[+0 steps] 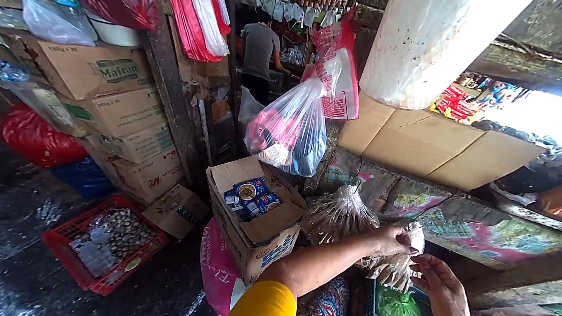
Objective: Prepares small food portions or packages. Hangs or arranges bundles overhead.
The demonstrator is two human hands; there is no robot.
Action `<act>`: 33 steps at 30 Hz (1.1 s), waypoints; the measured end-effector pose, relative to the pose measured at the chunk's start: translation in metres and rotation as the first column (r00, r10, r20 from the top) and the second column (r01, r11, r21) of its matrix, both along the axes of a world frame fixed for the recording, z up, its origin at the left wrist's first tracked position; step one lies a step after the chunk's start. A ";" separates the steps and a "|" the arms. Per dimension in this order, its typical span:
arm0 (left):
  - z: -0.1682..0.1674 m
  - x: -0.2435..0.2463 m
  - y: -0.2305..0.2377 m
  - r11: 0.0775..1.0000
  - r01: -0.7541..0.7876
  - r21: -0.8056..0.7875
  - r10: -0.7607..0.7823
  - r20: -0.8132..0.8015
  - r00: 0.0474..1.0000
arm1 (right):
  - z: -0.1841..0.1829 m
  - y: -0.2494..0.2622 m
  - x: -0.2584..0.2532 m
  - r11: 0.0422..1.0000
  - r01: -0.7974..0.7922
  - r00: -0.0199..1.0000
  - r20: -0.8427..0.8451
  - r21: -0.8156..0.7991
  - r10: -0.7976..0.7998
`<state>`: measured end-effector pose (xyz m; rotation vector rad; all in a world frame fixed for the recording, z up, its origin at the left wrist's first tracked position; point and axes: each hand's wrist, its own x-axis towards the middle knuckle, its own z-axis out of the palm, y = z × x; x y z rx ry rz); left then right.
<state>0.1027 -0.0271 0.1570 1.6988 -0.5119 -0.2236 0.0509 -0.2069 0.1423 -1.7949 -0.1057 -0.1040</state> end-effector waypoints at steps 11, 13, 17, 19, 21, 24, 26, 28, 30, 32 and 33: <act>0.004 -0.006 -0.010 1.000 0.012 0.002 -0.012 0.123 0.992 | 0.008 0.003 0.004 0.993 0.090 0.996 -0.010 0.073 -0.090; 0.006 -0.007 -0.012 1.000 0.023 -0.014 -0.022 0.097 0.995 | 0.012 0.000 0.001 0.992 0.090 0.993 -0.081 0.087 -0.083; -0.003 -0.001 -0.017 0.997 0.063 0.046 -0.064 0.029 0.998 | 0.008 -0.006 0.005 0.983 0.082 0.992 -0.106 0.167 -0.065; -0.015 0.004 -0.020 0.995 0.082 0.052 -0.084 0.042 0.996 | 0.001 -0.011 0.008 0.972 0.108 0.990 -0.106 0.206 -0.088; -0.019 0.008 -0.021 0.996 0.087 0.035 -0.087 0.007 0.996 | -0.005 -0.018 0.011 0.974 0.098 0.991 -0.107 0.203 -0.078; -0.020 0.013 -0.023 0.998 0.065 -0.020 -0.066 -0.044 0.997 | -0.008 -0.019 0.012 0.989 0.042 0.993 -0.117 0.144 -0.025; -0.020 0.019 -0.026 0.998 0.051 -0.030 -0.053 -0.049 0.997 | -0.006 -0.017 0.013 0.995 -0.008 0.992 -0.125 0.098 0.020; -0.019 0.023 -0.027 0.998 0.053 -0.013 -0.054 -0.039 0.998 | -0.006 -0.015 0.018 0.995 -0.028 0.992 -0.117 0.091 0.039; -0.016 0.026 -0.027 0.998 0.059 0.010 -0.059 -0.042 0.997 | -0.006 -0.015 0.025 0.994 -0.007 0.995 -0.101 0.110 0.018; -0.016 0.030 -0.027 0.997 0.071 0.025 -0.070 -0.038 0.997 | -0.005 -0.017 0.033 0.991 0.014 0.996 -0.086 0.136 -0.002; -0.016 0.032 -0.027 0.996 0.079 0.030 -0.078 -0.035 0.996 | -0.005 -0.017 0.036 0.989 0.013 0.997 -0.077 0.144 -0.002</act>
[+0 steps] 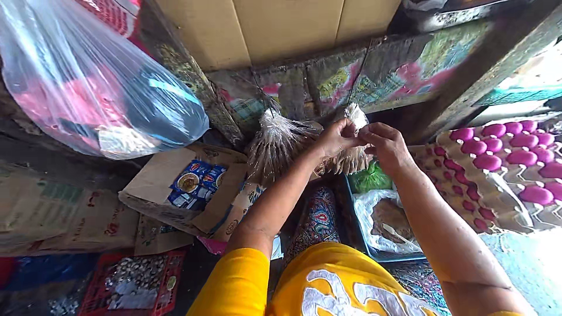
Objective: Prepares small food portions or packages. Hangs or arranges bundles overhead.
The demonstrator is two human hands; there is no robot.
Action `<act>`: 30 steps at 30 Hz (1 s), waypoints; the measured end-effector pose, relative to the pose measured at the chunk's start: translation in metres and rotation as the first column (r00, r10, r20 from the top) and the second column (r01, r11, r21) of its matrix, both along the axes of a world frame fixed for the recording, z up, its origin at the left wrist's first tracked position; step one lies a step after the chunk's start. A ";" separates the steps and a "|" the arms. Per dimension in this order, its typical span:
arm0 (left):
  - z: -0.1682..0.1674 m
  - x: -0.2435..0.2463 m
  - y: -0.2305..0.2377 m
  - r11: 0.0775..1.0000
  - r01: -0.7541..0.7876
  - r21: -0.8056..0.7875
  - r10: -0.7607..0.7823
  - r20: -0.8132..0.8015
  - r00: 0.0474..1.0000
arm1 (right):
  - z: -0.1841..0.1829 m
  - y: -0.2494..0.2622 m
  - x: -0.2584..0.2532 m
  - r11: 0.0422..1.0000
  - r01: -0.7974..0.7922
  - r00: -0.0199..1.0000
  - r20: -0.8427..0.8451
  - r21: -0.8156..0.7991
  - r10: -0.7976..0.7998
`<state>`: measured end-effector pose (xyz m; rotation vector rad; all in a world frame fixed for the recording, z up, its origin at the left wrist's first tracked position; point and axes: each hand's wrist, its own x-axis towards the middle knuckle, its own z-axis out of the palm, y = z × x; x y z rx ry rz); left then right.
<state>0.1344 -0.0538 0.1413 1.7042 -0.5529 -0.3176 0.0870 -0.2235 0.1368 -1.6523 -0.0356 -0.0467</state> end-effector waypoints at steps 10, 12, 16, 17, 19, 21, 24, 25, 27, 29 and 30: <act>0.002 0.012 -0.007 0.981 -0.130 -0.147 0.105 -0.166 0.981 | 0.002 0.006 0.027 0.994 0.057 0.998 -0.016 0.091 -0.056; 0.002 0.019 -0.011 0.976 -0.158 -0.147 0.139 -0.135 0.981 | 0.004 0.006 0.033 0.995 0.061 0.998 -0.024 0.078 -0.060; 0.007 0.031 -0.017 0.972 -0.225 -0.073 0.220 -0.068 0.973 | 0.007 0.005 0.042 0.998 0.056 0.998 -0.021 0.027 -0.056; 0.008 0.034 -0.018 0.969 -0.242 -0.050 0.241 -0.034 0.970 | 0.007 0.005 0.046 0.998 0.066 0.998 -0.015 0.011 -0.066; 0.011 0.039 -0.020 0.961 -0.276 0.002 0.276 0.026 0.961 | 0.006 0.005 0.053 0.995 0.096 0.995 -0.009 -0.014 -0.097; 0.014 0.043 -0.024 0.948 -0.313 0.061 0.308 0.086 0.948 | 0.007 0.005 0.060 0.990 0.133 0.991 -0.021 -0.042 -0.134; 0.019 0.046 -0.028 0.918 -0.363 0.163 0.339 0.157 0.928 | 0.006 0.004 0.068 0.985 0.157 0.986 -0.046 -0.067 -0.160; 0.021 0.047 -0.029 0.907 -0.376 0.189 0.346 0.172 0.922 | 0.006 0.004 0.069 0.986 0.152 0.986 -0.051 -0.073 -0.156; 0.022 0.047 -0.031 0.892 -0.396 0.220 0.358 0.193 0.914 | 0.003 0.005 0.073 0.985 0.143 0.988 -0.038 -0.097 -0.147; 0.023 0.047 -0.032 0.882 -0.407 0.237 0.363 0.210 0.908 | 0.000 0.005 0.079 0.983 0.145 0.989 0.009 -0.115 -0.145; 0.022 0.047 -0.032 0.879 -0.412 0.241 0.366 0.217 0.905 | -0.001 0.005 0.081 0.982 0.149 0.989 0.024 -0.120 -0.147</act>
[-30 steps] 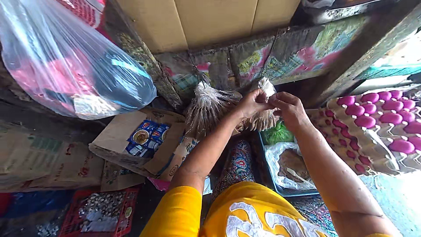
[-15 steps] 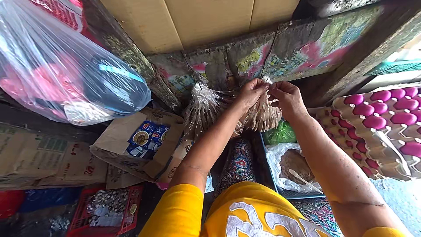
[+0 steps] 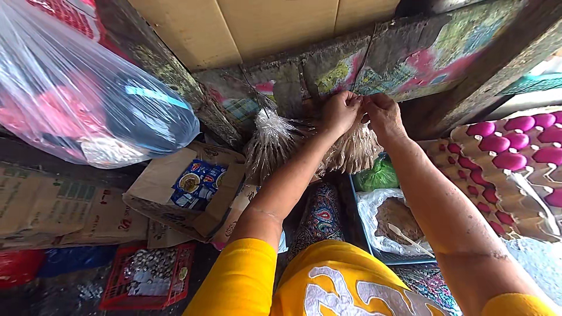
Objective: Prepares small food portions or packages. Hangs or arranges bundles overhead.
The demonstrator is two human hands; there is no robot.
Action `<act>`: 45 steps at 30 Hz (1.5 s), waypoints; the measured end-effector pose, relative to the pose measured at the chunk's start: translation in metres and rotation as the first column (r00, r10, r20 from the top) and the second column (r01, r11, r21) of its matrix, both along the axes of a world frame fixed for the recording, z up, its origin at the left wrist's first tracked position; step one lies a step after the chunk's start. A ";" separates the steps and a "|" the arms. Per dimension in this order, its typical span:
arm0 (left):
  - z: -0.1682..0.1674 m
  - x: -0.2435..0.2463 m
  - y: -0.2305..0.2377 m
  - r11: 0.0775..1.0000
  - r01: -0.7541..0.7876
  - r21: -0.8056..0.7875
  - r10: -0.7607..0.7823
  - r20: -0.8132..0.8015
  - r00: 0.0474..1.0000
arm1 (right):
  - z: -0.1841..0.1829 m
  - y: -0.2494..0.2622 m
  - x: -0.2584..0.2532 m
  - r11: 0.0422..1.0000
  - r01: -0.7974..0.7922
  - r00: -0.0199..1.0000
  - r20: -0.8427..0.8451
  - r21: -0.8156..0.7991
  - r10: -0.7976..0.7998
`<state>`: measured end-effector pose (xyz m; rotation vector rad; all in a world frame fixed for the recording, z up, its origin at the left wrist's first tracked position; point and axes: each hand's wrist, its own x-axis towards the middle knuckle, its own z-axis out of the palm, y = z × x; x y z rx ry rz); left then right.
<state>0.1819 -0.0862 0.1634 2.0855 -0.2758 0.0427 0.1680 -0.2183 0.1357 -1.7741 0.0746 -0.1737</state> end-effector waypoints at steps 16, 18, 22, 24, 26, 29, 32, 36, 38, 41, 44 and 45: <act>-0.001 -0.002 -0.003 0.997 -0.049 0.067 0.049 0.003 0.999 | 0.000 0.008 0.010 0.997 0.065 0.997 -0.038 0.028 -0.064; -0.001 -0.002 -0.003 0.995 -0.053 0.082 0.052 0.016 0.999 | 0.001 0.009 0.009 0.993 0.066 0.996 -0.069 0.098 -0.059; -0.002 -0.004 -0.004 0.993 -0.066 0.100 0.064 0.026 0.998 | 0.001 0.006 0.009 0.972 0.034 0.991 -0.133 0.231 -0.003; -0.001 -0.004 -0.005 0.991 -0.076 0.112 0.073 0.025 0.997 | 0.000 0.007 0.011 0.977 0.042 0.990 -0.140 0.211 -0.013; -0.001 -0.005 -0.006 0.986 -0.083 0.144 0.080 0.030 0.996 | -0.003 0.007 0.014 0.995 0.054 0.989 -0.139 0.090 -0.041; -0.006 -0.006 -0.007 0.973 -0.095 0.210 0.084 0.063 0.994 | -0.011 0.010 0.018 0.984 0.084 0.991 -0.089 -0.154 -0.099; -0.002 -0.007 -0.010 0.939 -0.081 0.333 0.064 0.060 0.996 | 0.001 0.012 0.009 0.893 0.062 0.990 -0.083 -0.446 -0.110; -0.002 -0.007 -0.009 0.903 -0.074 0.423 0.041 0.087 0.995 | 0.000 0.018 0.002 0.826 0.084 0.991 -0.041 -0.557 -0.128; 0.000 -0.007 -0.008 0.902 -0.062 0.426 0.030 0.081 0.996 | -0.008 0.014 0.004 0.867 0.074 0.995 -0.024 -0.493 -0.099; -0.001 -0.011 -0.004 0.888 -0.042 0.459 0.011 0.069 0.998 | -0.020 0.004 0.007 0.934 0.027 1.000 -0.005 -0.358 -0.031; -0.001 -0.021 -0.001 0.808 -0.022 0.589 0.015 0.018 1.000 | -0.022 -0.001 -0.004 0.942 0.049 0.999 0.026 -0.332 -0.042; -0.002 -0.025 0.000 0.770 -0.004 0.638 0.009 -0.004 1.000 | -0.022 -0.002 -0.009 0.926 0.081 0.997 0.042 -0.368 -0.070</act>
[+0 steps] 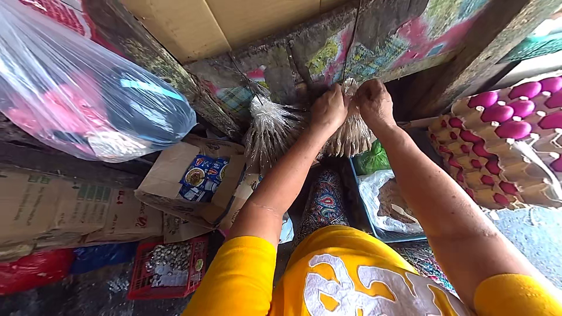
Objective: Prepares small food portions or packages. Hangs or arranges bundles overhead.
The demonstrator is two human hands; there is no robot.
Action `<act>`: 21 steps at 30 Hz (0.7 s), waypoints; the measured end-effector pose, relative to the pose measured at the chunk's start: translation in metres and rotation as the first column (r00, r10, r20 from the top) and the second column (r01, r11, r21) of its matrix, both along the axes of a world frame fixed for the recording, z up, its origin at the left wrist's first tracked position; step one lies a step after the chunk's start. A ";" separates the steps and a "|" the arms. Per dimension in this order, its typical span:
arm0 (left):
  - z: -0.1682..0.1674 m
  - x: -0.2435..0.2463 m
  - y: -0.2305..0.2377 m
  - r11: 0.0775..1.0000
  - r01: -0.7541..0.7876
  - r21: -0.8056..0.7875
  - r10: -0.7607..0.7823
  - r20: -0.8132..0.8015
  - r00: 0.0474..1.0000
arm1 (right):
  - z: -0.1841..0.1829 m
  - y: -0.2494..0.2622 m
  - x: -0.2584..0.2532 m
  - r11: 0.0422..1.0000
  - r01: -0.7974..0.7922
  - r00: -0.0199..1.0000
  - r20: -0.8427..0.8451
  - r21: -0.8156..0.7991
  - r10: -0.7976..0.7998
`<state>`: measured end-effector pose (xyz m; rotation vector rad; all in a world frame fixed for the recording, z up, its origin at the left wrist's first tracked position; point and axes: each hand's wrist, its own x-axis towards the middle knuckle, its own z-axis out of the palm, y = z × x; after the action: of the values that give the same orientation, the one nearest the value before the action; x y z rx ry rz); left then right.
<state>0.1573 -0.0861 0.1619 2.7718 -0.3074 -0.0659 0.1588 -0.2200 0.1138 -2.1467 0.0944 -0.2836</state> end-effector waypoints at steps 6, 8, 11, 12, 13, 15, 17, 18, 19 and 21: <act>-0.007 -0.003 -0.004 0.983 0.074 0.168 -0.067 -0.047 0.997 | -0.024 0.001 -0.015 0.982 0.017 0.999 -0.031 -0.186 -0.023; -0.009 0.000 -0.006 0.979 0.078 0.187 -0.071 -0.048 0.996 | -0.031 0.005 -0.017 0.980 -0.003 0.999 -0.051 -0.199 -0.008; -0.011 0.006 -0.007 0.980 0.077 0.184 -0.066 -0.062 0.996 | -0.035 0.007 -0.017 0.980 -0.021 0.998 -0.068 -0.198 0.008; -0.013 0.007 -0.007 0.981 0.077 0.176 -0.067 -0.062 0.996 | -0.035 0.006 -0.016 0.982 -0.035 0.997 -0.067 -0.188 0.023; -0.014 0.008 -0.007 0.982 0.080 0.170 -0.070 -0.060 0.996 | -0.035 0.005 -0.016 0.983 -0.051 0.997 -0.068 -0.176 0.040; -0.015 0.008 -0.006 0.982 0.093 0.164 -0.084 -0.060 0.995 | -0.033 0.002 -0.017 0.984 -0.075 0.995 -0.071 -0.163 0.065; -0.014 0.007 -0.004 0.979 0.118 0.168 -0.106 -0.079 0.991 | -0.035 -0.002 -0.017 0.983 -0.068 0.997 -0.040 -0.173 0.062; -0.013 0.006 -0.002 0.974 0.141 0.178 -0.126 -0.094 0.988 | -0.037 -0.004 -0.016 0.981 -0.055 0.998 -0.009 -0.184 0.055; -0.013 0.006 0.001 0.965 0.178 0.192 -0.158 -0.111 0.981 | -0.039 -0.005 -0.015 0.981 -0.044 0.998 0.026 -0.192 0.050; -0.012 0.005 0.005 0.935 0.255 0.248 -0.220 -0.162 0.962 | -0.040 -0.006 -0.014 0.984 -0.028 0.998 0.047 -0.177 0.037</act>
<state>0.1624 -0.0807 0.1504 2.9602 -0.6420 -0.3767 0.1452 -0.2256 0.0741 -2.3124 0.0055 -0.3367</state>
